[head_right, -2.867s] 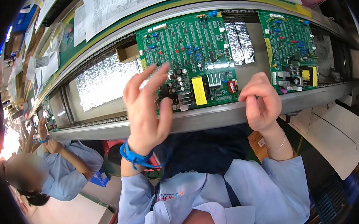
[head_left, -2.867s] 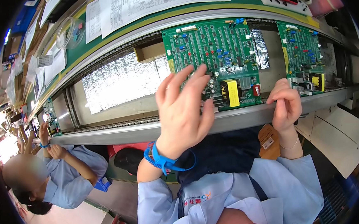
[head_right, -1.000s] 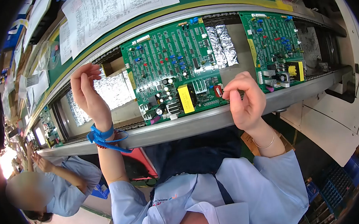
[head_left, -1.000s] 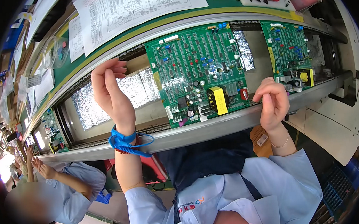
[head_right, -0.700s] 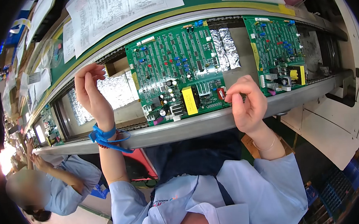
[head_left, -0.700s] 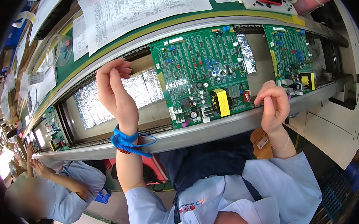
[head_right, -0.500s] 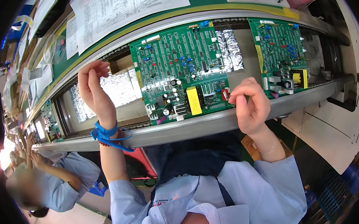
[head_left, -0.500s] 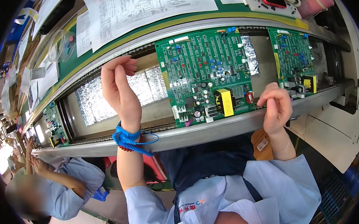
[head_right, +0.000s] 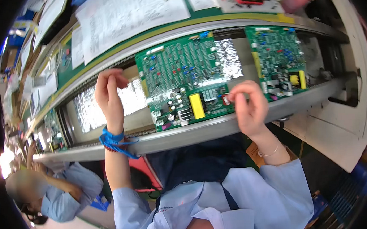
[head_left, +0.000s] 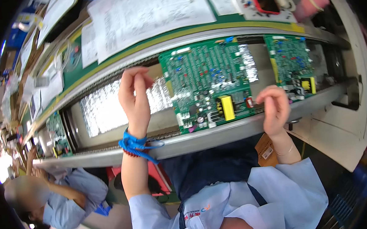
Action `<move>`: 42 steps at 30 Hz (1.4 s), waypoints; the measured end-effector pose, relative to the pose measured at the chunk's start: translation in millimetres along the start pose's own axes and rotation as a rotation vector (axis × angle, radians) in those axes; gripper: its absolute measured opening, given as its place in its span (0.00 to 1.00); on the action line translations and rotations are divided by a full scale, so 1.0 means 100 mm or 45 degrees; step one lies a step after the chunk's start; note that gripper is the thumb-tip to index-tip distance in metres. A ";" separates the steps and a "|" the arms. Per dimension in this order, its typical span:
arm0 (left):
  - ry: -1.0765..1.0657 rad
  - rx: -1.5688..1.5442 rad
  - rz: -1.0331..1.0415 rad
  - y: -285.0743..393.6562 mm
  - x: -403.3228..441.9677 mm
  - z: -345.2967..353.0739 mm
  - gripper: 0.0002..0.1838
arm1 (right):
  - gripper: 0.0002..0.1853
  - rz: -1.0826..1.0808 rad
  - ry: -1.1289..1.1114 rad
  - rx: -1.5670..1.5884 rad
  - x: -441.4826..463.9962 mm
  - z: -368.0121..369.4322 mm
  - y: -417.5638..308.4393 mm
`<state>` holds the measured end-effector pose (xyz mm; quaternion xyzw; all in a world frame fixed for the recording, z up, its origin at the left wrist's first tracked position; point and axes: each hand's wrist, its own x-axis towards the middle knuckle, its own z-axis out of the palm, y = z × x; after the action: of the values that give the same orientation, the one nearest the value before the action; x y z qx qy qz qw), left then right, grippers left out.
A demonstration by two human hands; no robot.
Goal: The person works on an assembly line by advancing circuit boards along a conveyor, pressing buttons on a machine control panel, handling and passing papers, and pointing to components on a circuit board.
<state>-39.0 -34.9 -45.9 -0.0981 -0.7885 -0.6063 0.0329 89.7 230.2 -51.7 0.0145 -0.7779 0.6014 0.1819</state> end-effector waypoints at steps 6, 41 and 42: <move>-0.187 0.046 -0.260 0.02 -0.02 -0.09 0.11 | 0.20 0.124 -0.126 -0.611 0.18 -0.05 -0.07; -0.769 -0.285 -0.863 -0.05 0.00 -0.16 0.21 | 0.28 0.416 0.107 -1.349 0.24 -1.06 0.49; -0.773 -0.281 -0.861 -0.05 0.00 -0.15 0.21 | 0.28 0.403 0.109 -1.366 0.24 -1.12 0.53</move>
<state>-41.2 -51.1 -46.9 -0.0117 -0.6810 -0.6071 -0.4094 84.5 354.5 -70.0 -0.2215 -0.9594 0.1413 0.1028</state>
